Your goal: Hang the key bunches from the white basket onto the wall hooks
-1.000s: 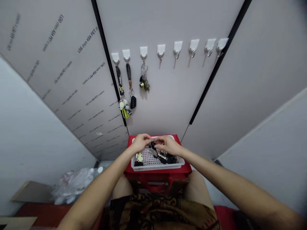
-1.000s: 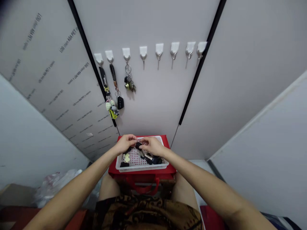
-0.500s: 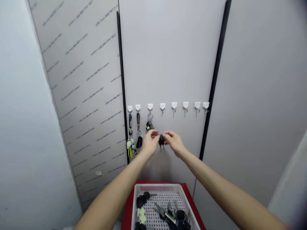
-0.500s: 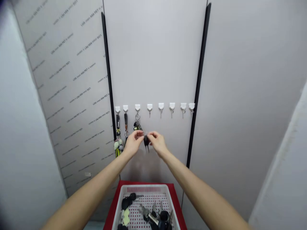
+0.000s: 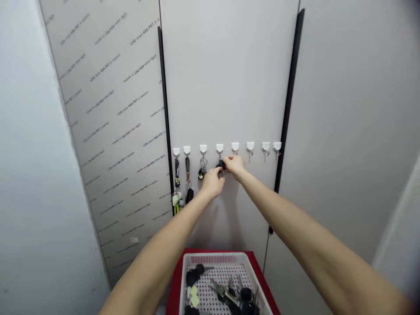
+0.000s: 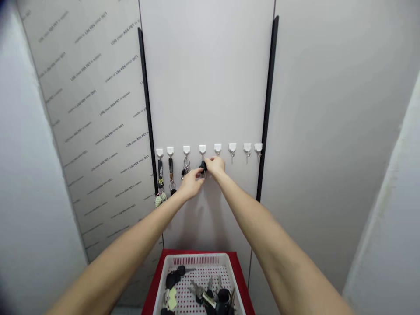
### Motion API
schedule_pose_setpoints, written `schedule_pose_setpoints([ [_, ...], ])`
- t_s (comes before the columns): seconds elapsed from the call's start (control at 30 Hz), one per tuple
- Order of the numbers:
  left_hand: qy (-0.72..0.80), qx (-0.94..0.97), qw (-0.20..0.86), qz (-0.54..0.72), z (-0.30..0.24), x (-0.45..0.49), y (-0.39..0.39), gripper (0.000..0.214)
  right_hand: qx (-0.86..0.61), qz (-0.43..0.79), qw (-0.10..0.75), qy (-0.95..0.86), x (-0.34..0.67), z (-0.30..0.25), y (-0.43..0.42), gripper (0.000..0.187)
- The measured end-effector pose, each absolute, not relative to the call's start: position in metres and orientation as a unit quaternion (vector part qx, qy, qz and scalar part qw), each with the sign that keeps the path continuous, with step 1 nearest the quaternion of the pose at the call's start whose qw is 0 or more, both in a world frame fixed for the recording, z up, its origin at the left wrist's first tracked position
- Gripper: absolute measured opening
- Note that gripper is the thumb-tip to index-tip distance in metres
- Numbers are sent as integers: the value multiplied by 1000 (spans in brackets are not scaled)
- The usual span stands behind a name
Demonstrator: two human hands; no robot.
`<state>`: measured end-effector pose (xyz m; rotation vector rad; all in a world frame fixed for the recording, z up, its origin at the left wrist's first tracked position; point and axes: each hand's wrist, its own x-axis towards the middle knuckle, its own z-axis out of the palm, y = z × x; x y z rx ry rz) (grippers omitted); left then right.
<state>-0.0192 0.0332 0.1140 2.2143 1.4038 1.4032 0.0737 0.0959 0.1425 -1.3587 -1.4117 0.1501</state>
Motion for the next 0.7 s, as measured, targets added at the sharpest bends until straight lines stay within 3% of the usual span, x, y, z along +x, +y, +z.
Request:
schedule_pose_setpoints([
  [0.23, 488, 755, 152, 410, 28, -54, 3, 30, -539, 94, 567, -615, 87, 87, 80, 25],
  [0.4, 560, 770, 195, 237, -56, -92, -11, 25, -520, 211, 386, -732, 82, -17, 32, 21],
  [0.5, 570, 802, 134, 122, -86, -103, -24, 23, -503, 255, 273, -779, 67, -70, 4, 20],
  [0.63, 559, 828, 14, 45, -104, -100, -40, 27, -485, 221, 192, -824, 46, -106, -11, 25],
  [0.7, 566, 823, 10, 34, -108, -95, -43, 30, -472, 185, 168, -846, 39, -112, -12, 30],
])
